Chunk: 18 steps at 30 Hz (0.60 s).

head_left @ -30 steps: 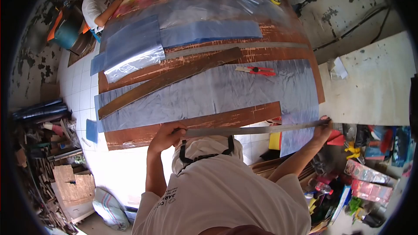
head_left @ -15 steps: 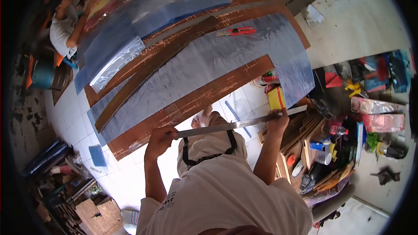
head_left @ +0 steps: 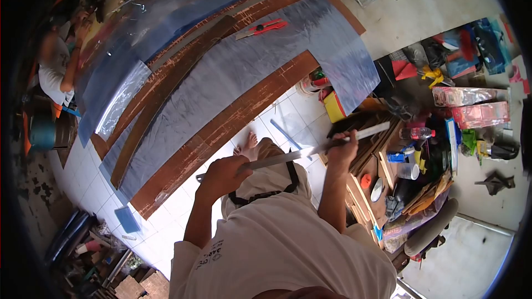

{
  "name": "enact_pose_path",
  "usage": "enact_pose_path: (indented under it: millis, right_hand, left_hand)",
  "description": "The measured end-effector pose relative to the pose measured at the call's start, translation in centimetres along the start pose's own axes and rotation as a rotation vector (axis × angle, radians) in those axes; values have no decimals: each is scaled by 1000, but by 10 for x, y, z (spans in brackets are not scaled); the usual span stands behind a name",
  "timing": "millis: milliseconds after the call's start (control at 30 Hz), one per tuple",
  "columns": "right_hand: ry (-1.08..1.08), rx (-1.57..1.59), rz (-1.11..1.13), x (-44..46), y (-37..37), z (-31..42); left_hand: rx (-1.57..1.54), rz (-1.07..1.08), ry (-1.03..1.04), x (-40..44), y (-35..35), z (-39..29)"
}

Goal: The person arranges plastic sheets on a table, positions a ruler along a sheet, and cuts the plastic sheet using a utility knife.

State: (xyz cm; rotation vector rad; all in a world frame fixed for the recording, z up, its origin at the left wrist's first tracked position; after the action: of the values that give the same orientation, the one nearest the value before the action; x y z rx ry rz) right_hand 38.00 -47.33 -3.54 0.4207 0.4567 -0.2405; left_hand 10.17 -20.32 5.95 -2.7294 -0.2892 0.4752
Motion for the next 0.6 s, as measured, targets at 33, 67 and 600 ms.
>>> enact_pose_path:
  millis: [33, 67, 600]
  right_hand:
    - [-39, -48, 10, -15, 17, -6]
    - [-30, -52, 40, -32, 36, -13]
    - [153, -455, 585, 84, 155, 11]
  left_hand:
    - [-2, 4, -7, 4, 7, 1]
    - [-46, -73, 54, 7, 9, -2]
    - [-65, -491, -36, 69, 32, -12]
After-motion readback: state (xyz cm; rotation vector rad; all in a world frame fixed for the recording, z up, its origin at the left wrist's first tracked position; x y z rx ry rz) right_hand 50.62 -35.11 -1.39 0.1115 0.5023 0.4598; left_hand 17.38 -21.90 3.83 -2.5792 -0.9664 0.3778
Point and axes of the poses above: each hand's wrist, its own x-axis towards the middle knuckle, its own y-axis out of the palm, z = x × y, the point moved 7 cm from there along x, towards the middle knuckle, and after that the axes turned 15 degrees about -x, right-handed, at the moved point
